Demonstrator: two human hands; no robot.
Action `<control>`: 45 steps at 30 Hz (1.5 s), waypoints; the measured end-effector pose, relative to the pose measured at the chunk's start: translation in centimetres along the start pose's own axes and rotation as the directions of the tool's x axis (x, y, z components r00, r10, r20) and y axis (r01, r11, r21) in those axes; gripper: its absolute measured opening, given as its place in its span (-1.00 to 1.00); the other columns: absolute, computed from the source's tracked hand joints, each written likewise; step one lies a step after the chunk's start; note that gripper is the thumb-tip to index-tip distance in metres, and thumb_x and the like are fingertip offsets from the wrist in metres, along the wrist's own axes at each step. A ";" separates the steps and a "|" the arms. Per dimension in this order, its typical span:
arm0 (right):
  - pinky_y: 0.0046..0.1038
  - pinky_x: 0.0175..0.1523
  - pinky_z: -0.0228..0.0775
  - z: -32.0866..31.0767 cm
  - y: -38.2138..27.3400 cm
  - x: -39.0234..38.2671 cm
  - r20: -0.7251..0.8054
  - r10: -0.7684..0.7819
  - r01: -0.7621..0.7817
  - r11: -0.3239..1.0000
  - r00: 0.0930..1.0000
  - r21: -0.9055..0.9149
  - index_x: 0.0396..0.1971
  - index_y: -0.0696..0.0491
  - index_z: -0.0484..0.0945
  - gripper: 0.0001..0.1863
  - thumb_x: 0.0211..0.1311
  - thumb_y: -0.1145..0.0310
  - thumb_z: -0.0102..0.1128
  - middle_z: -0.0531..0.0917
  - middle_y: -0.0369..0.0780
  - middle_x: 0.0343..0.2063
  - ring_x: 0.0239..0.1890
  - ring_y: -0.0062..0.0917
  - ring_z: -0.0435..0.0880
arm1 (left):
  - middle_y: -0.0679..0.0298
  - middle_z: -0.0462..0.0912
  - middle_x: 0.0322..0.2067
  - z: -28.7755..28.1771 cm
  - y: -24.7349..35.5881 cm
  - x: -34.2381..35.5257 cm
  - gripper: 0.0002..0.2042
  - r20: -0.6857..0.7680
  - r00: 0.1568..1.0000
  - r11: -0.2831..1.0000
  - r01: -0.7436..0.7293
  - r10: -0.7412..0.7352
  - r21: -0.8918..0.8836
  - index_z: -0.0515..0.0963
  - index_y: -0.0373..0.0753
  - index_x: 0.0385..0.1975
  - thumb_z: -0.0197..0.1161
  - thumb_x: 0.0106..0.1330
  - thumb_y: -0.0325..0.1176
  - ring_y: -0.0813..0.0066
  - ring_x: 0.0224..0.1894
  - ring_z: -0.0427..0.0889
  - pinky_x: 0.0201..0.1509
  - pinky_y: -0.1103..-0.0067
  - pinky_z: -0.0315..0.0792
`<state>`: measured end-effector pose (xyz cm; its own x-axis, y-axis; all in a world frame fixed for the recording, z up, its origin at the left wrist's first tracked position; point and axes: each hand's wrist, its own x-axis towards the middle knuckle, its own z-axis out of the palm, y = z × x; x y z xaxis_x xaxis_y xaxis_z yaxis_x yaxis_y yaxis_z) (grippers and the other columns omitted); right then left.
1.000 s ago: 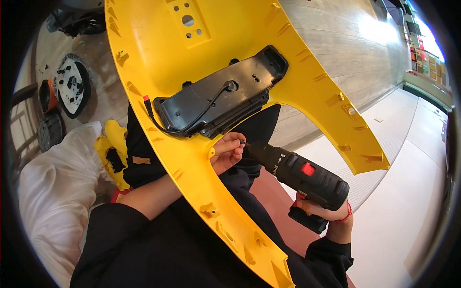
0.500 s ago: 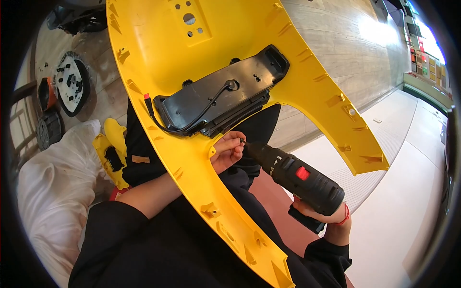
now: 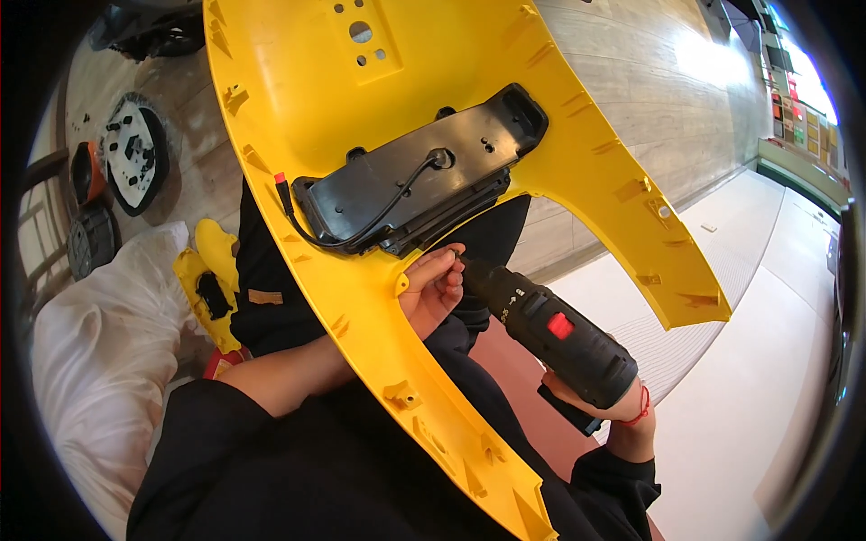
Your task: Using a power drill to secure components to a yellow motorcycle fairing panel.
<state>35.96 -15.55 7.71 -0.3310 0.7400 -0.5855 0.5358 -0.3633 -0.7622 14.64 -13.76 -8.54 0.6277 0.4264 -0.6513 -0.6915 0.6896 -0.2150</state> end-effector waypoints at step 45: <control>-0.64 -0.61 0.25 -4.6 -6.2 8.4 0.305 0.357 -0.381 0.924 0.883 0.019 -0.34 0.15 0.50 -0.72 -0.18 0.52 0.17 0.50 -0.35 -0.69 -0.73 -0.72 0.39 | 0.19 0.38 -0.11 -0.7 -0.4 -3.7 -0.42 0.320 0.942 0.874 -0.241 0.104 0.423 -0.29 0.06 0.31 -0.14 0.41 -0.28 0.72 -0.52 0.34 -0.50 0.80 0.31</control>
<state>33.44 -4.47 8.76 -0.3376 0.3507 -0.8735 0.6067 -0.6284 -0.4868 12.31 -16.03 -6.58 0.6333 0.6607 -0.4030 -0.6037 0.7476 0.2769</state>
